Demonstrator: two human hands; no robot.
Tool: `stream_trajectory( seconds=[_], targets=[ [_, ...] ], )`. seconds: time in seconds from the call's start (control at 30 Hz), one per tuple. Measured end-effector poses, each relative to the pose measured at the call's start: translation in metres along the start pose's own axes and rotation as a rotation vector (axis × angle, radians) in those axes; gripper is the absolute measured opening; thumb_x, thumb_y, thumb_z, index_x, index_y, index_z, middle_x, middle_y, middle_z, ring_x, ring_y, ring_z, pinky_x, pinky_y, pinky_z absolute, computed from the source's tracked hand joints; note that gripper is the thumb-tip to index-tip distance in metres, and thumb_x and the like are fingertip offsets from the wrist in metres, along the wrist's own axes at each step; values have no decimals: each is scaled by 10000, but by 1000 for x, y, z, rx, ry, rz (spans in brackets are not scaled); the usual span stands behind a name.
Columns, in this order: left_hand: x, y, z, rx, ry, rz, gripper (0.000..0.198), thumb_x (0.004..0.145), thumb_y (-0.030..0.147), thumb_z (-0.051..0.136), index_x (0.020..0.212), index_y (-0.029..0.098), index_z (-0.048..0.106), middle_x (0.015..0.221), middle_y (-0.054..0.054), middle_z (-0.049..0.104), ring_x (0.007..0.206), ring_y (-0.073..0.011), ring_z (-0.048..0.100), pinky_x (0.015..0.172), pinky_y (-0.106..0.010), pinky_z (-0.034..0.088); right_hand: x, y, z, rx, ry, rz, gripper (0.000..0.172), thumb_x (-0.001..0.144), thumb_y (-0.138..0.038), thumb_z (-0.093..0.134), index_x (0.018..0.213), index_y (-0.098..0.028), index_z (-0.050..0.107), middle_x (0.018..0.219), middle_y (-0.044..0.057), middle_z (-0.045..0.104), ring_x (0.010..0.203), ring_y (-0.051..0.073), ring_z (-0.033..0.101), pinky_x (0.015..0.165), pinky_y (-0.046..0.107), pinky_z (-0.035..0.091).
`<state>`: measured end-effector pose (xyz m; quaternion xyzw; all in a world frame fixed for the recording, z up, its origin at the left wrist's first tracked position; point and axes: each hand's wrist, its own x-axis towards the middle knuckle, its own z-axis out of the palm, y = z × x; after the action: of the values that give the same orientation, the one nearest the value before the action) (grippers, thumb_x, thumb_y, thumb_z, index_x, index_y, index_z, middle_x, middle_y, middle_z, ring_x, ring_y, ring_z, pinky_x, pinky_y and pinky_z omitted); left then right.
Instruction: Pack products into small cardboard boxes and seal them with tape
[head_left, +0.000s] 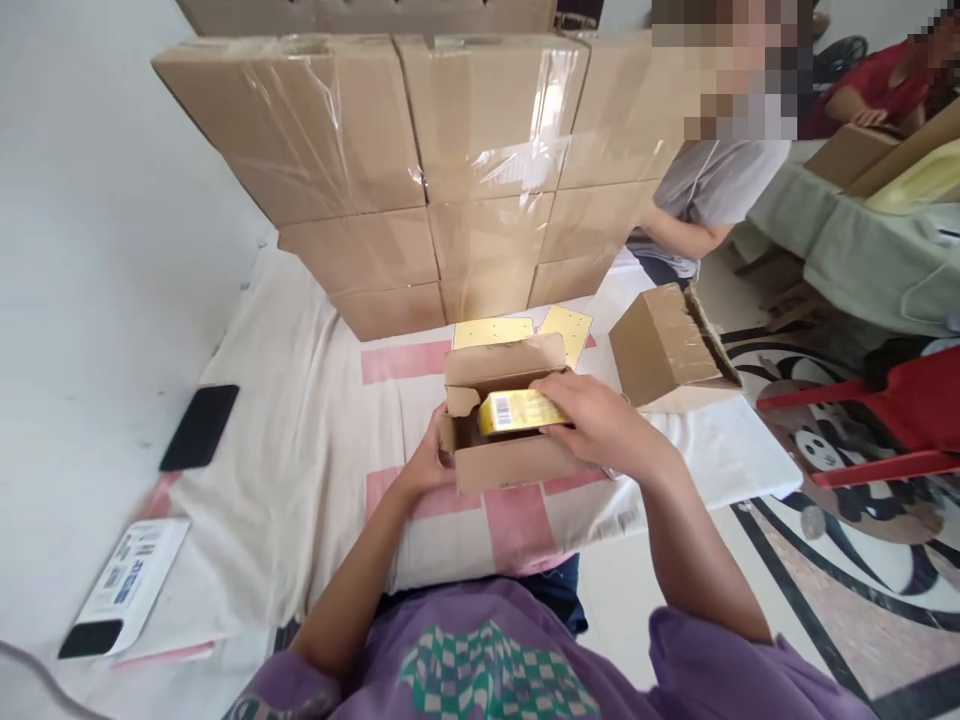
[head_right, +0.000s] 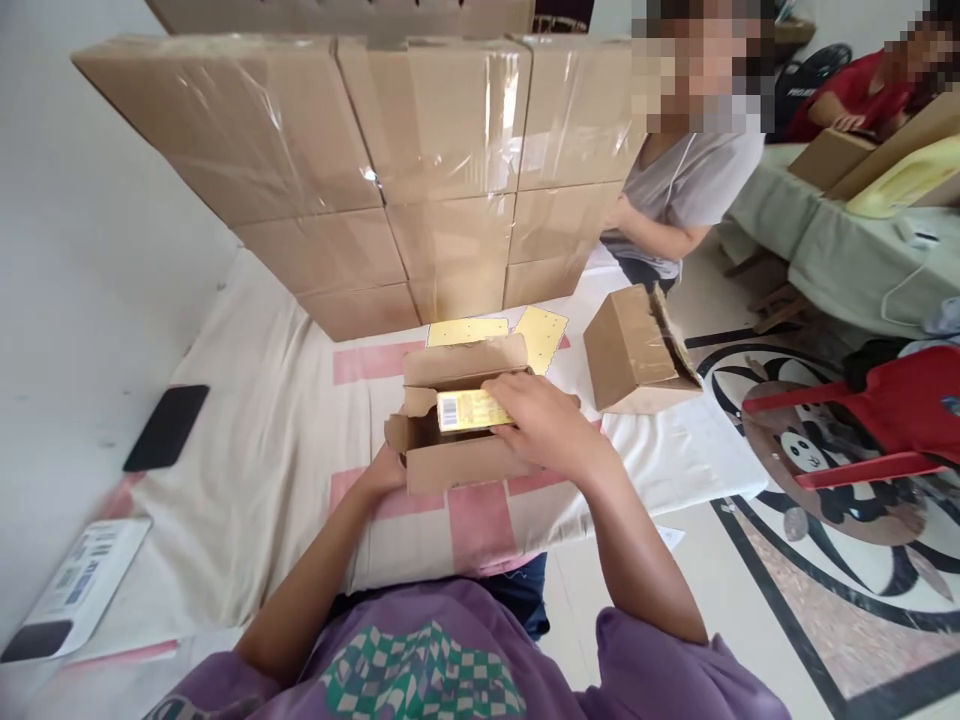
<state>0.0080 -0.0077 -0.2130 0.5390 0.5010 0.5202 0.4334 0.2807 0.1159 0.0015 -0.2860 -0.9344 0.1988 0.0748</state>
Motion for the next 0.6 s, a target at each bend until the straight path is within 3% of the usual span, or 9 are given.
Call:
stream_trajectory(
  seconds=[0.07,0.13,0.23,0.33,0.47,0.6],
  targets=[
    [0,2,0,-21,-29,35,1379,583,413,1016,1684,222,208,1683,-225,356,1540,-444,397,1271,-571,373,12,-5,6,-49,-167,32,393,938,-156,587,1325,-179,654,1332,144,705,1205,364,667,963,487,529],
    [0,4,1,-29,-26,50,1372,591,398,1013,1683,229,199,1693,-215,339,1545,-436,390,1278,-560,366,18,-7,11,-41,-243,70,430,934,-160,574,1358,-186,647,1358,135,698,1204,351,671,934,456,528],
    [0,6,2,-15,-15,21,1371,600,401,1009,1688,227,193,1687,-211,350,1534,-433,404,1262,-545,398,21,-2,14,-8,-268,79,498,935,-172,558,1430,-196,609,1400,126,681,1249,338,647,963,443,512],
    [-1,6,2,-27,-18,15,1371,602,389,1009,1689,232,189,1691,-204,346,1532,-423,412,1248,-522,424,24,2,16,29,-283,74,480,907,-168,581,1381,-201,643,1350,114,705,1223,326,654,977,438,503],
    [-1,3,2,-22,-8,32,1343,620,371,1001,1689,240,199,1709,-194,318,1565,-417,361,1290,-527,358,32,0,18,74,-315,68,394,931,-199,604,1317,-201,679,1316,104,718,1188,310,672,953,416,509],
    [-1,3,2,-47,-7,28,1371,592,382,1017,1691,247,207,1696,-197,343,1552,-431,378,1291,-558,349,41,-7,23,-50,-311,-21,395,939,-106,578,1304,-194,700,1296,126,716,1230,335,646,1001,457,485]
  ],
)
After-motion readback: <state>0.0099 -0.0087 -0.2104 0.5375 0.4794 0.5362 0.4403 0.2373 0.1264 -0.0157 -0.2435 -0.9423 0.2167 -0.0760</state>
